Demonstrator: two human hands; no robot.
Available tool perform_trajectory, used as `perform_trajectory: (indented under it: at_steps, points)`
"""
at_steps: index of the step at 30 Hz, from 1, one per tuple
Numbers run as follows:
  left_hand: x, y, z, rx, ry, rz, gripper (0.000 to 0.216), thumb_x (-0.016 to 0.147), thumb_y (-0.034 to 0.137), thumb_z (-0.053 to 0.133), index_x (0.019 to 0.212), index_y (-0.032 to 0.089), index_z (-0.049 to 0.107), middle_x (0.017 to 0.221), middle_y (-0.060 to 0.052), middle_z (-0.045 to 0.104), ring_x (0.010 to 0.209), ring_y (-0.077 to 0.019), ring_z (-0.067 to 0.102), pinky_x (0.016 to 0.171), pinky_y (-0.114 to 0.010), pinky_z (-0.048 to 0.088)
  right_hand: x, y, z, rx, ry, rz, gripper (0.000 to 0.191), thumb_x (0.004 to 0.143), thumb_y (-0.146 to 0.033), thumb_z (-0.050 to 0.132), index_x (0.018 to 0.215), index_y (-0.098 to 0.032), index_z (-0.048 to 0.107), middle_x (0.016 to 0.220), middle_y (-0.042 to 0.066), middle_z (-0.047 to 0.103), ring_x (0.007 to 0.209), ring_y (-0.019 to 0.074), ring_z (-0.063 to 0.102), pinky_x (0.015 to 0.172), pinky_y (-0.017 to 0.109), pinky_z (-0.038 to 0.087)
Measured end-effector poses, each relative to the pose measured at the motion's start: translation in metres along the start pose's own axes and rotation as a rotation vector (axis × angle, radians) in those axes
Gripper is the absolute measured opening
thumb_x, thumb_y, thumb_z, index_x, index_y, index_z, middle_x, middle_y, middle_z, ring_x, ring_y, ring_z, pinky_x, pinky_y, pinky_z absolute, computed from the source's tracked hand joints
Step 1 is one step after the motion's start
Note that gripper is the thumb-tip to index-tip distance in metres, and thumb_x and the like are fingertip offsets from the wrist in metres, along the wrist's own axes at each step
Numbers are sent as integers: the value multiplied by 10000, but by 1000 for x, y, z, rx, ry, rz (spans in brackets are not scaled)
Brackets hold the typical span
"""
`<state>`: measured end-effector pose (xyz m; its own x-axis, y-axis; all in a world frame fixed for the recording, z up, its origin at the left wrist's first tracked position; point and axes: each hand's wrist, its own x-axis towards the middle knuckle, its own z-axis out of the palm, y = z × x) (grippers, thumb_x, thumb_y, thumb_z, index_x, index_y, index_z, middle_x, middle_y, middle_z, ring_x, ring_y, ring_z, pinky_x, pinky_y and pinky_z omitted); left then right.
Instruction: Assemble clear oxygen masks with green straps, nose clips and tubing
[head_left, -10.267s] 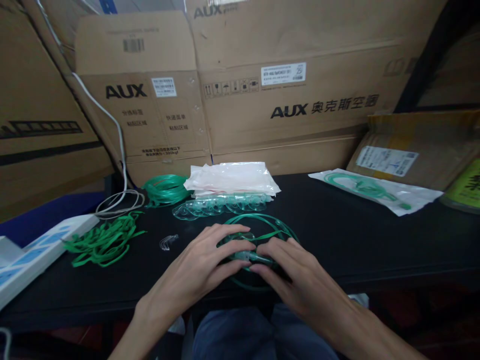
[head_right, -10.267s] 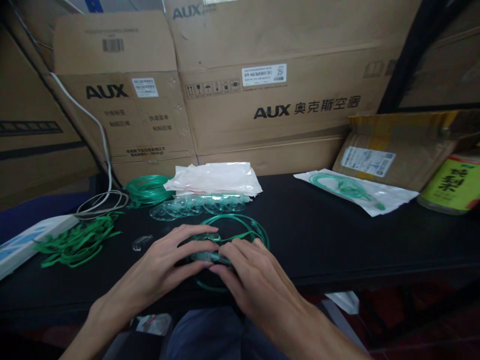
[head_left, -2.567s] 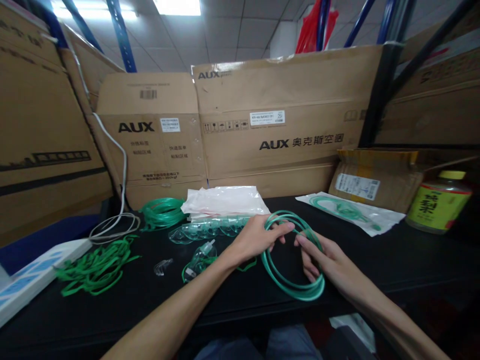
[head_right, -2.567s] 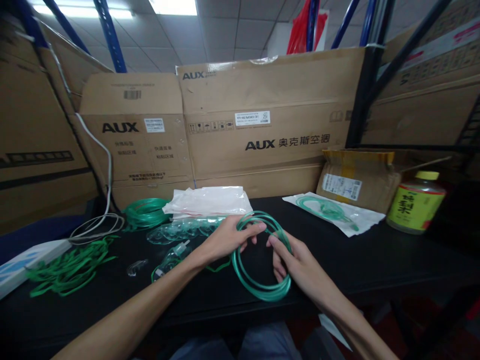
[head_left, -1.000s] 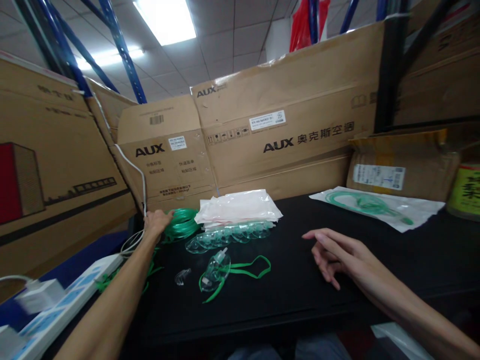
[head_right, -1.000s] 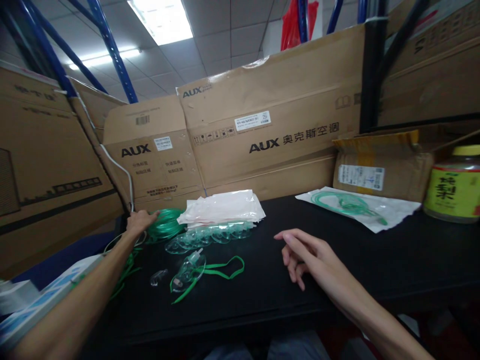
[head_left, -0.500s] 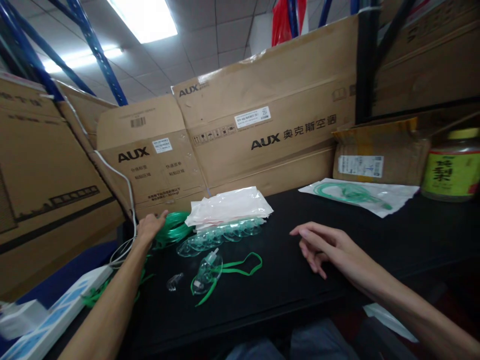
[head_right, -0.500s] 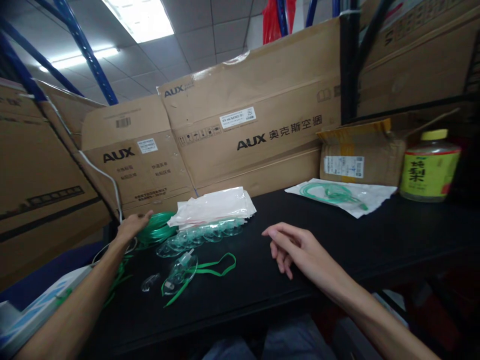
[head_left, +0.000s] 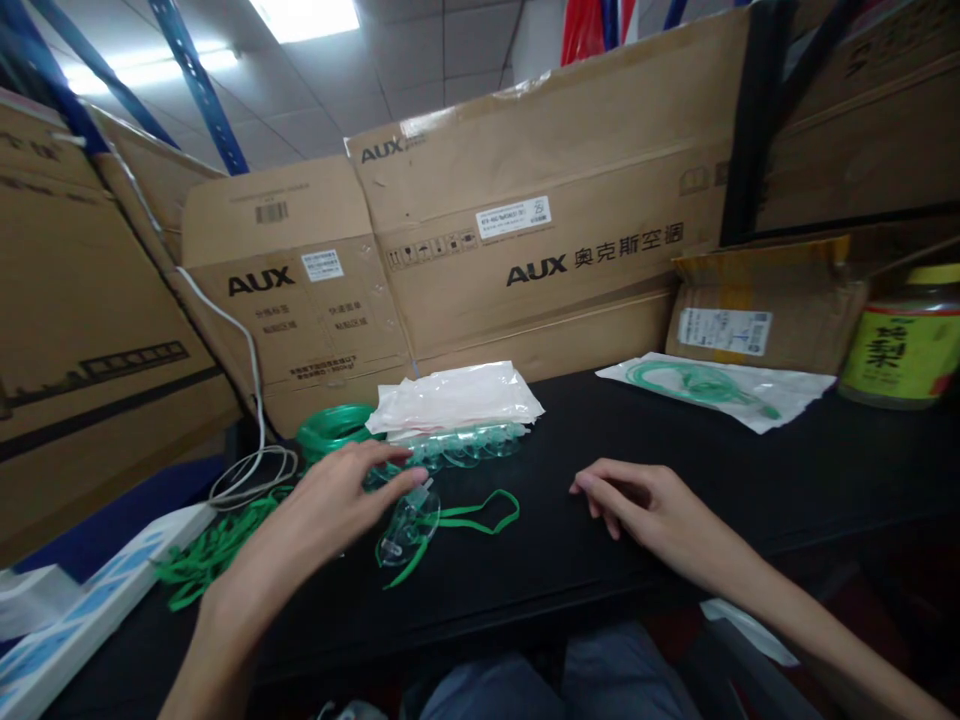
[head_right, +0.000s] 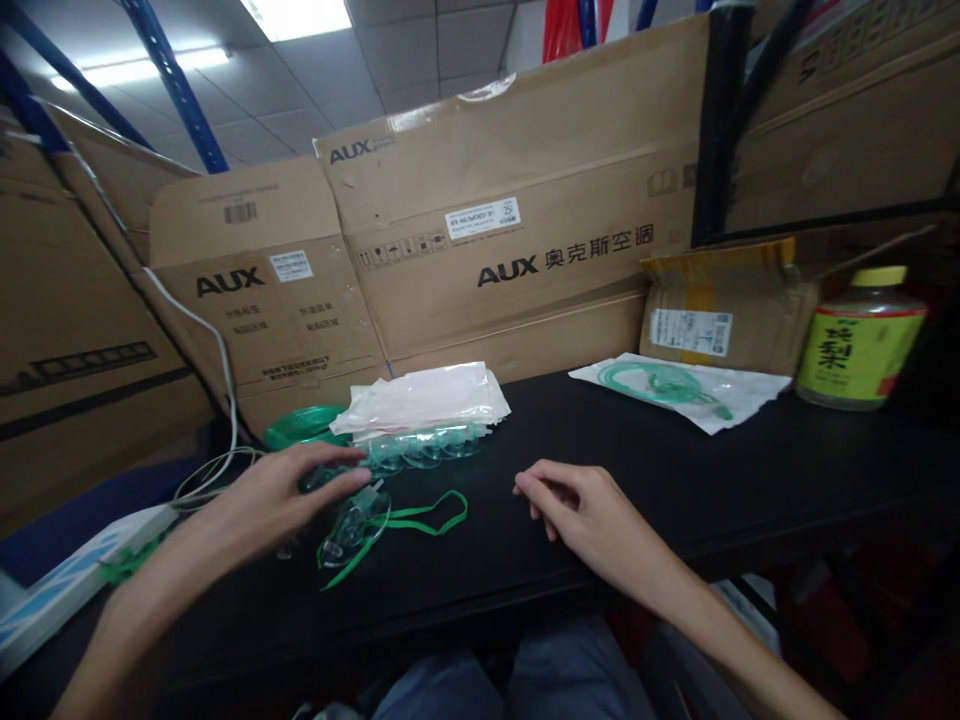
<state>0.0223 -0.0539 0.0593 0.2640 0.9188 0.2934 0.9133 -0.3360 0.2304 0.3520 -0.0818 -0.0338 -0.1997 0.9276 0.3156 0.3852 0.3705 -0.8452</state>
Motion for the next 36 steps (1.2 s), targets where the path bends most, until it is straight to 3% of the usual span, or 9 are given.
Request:
perform_trajectory:
  at_steps: [5, 8, 10, 13, 16, 25, 33, 36]
  points:
    - [-23, -14, 34, 107, -126, -12, 625, 808, 670, 640, 1249, 233, 714, 1239, -118, 714, 1163, -339, 651, 1035, -454, 482, 3, -16, 12, -142, -6, -127, 337, 1008, -379, 512, 810, -180, 699, 704, 8, 645, 613, 132, 587, 581, 247, 421]
    - [-21, -11, 34, 65, -134, 34, 541, 845, 562, 663, 1273, 231, 693, 1224, -105, 720, 1160, -309, 656, 1029, -418, 490, 15, -31, 21, -192, -20, -264, 252, 1007, -311, 543, 884, -192, 727, 835, 29, 698, 751, 154, 642, 678, 255, 464]
    - [-16, -4, 28, 22, -97, 80, 521, 846, 554, 676, 1261, 240, 693, 1227, -89, 722, 1169, -298, 651, 1032, -406, 490, 28, -41, 28, -201, -32, -349, 181, 993, -290, 577, 1043, -209, 731, 987, 49, 709, 845, 168, 661, 743, 265, 502]
    - [-5, 9, 21, -32, -36, 184, 535, 814, 582, 713, 1239, 258, 698, 1291, -69, 698, 1242, -301, 607, 1092, -419, 445, 49, -52, 38, -192, -102, -503, 393, 950, -249, 652, 1340, -262, 610, 1317, 75, 632, 1148, 206, 625, 969, 327, 502]
    - [5, 17, 22, -109, -33, 290, 536, 823, 527, 735, 1289, 270, 668, 1369, -59, 655, 1309, -288, 557, 1149, -418, 379, 63, -57, 48, -124, -158, -593, 455, 938, -200, 666, 1379, -277, 586, 1366, 68, 627, 1276, 206, 567, 1089, 372, 441]
    - [12, 24, 43, -423, 54, 297, 414, 847, 435, 726, 1228, 279, 687, 1265, -39, 700, 1190, -265, 630, 1071, -389, 451, 72, -46, 60, 184, 12, -395, 177, 889, -269, 720, 1060, -228, 742, 1107, 55, 735, 1021, 214, 681, 931, 347, 520]
    - [11, 26, 37, -591, 50, 231, 674, 793, 470, 779, 1404, 318, 537, 1438, -35, 593, 1313, -271, 559, 1120, -404, 431, 73, -55, 58, 575, 87, -190, 246, 856, -405, 727, 950, -180, 696, 946, 23, 704, 876, 180, 669, 825, 302, 512]
    - [13, 26, 38, -594, 64, 238, 583, 829, 443, 746, 1364, 290, 570, 1391, -41, 629, 1295, -268, 569, 1134, -418, 409, 70, -58, 57, 616, 101, -168, 261, 846, -427, 732, 915, -178, 689, 917, 14, 676, 873, 172, 640, 823, 299, 497]
